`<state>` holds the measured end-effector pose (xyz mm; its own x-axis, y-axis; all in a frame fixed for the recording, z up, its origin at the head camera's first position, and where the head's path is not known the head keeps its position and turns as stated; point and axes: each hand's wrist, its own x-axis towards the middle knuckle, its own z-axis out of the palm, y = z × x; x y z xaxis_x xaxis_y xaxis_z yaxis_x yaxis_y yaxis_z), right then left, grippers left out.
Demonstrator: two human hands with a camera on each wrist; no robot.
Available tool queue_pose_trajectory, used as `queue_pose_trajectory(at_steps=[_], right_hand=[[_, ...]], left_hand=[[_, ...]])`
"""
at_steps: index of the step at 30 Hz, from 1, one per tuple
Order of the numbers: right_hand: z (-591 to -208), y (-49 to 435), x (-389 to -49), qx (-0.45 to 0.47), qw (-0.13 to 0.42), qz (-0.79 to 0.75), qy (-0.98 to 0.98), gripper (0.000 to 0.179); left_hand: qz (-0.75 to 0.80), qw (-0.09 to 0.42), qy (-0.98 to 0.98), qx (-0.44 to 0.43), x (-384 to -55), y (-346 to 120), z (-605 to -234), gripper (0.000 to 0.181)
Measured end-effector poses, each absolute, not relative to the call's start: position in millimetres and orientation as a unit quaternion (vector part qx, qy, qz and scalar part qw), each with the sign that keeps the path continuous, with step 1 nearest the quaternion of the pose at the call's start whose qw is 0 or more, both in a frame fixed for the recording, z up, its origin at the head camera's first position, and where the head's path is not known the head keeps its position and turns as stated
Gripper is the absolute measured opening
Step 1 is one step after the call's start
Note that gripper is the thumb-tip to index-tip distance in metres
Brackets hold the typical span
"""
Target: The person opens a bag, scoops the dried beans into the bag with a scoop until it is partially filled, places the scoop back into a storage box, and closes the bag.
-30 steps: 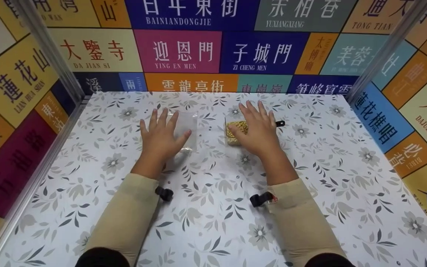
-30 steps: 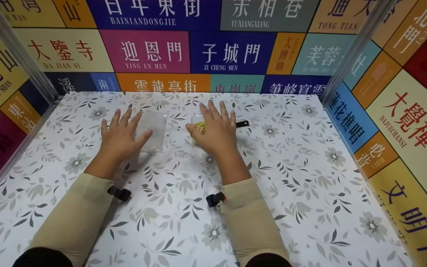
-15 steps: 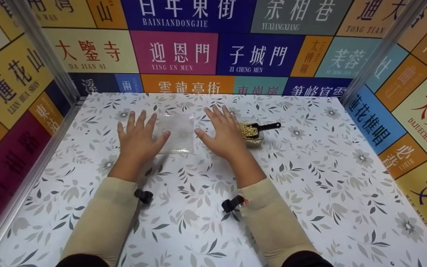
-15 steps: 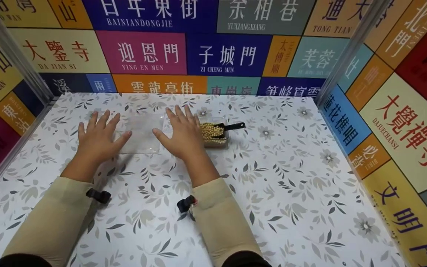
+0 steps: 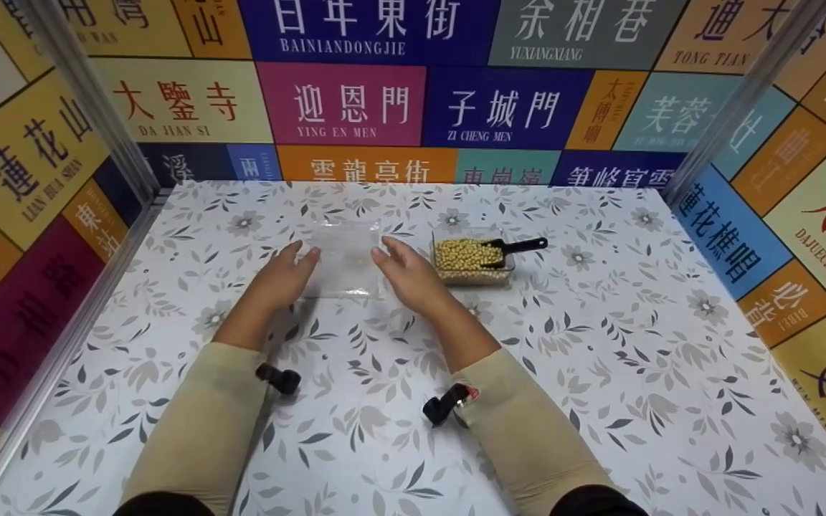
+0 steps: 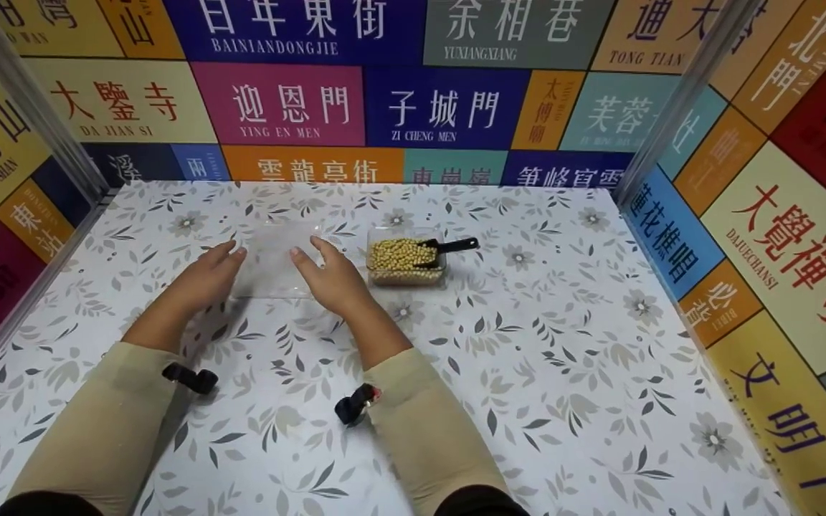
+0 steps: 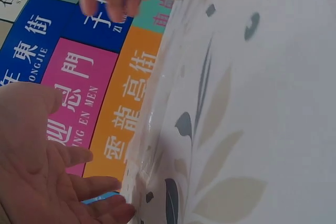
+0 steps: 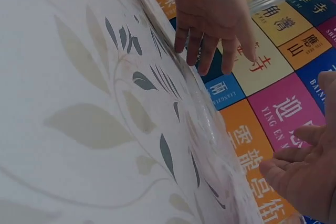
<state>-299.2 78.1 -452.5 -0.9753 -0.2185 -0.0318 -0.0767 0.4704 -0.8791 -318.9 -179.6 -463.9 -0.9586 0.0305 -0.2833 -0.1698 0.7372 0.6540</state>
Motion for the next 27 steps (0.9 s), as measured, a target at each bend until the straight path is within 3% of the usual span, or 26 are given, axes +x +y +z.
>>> queue_pose_trajectory(at_steps=[11, 18, 23, 27], right_hand=[[-474, 70, -308, 0.011, 0.189, -0.737, 0.649, 0.061], [-474, 69, -310, 0.023, 0.209, -0.774, 0.597, 0.074], [-473, 73, -310, 0.03, 0.208, -0.788, 0.579, 0.075], [-474, 75, -310, 0.031, 0.209, -0.785, 0.583, 0.073]], left_hand=[[0.426, 0.175, 0.885, -0.069, -318, -178, -462, 0.092], [0.506, 0.181, 0.841, -0.063, -315, -178, -462, 0.084], [0.513, 0.183, 0.834, -0.089, -315, -178, -462, 0.087], [0.511, 0.173, 0.836, -0.098, -314, -179, -463, 0.078]])
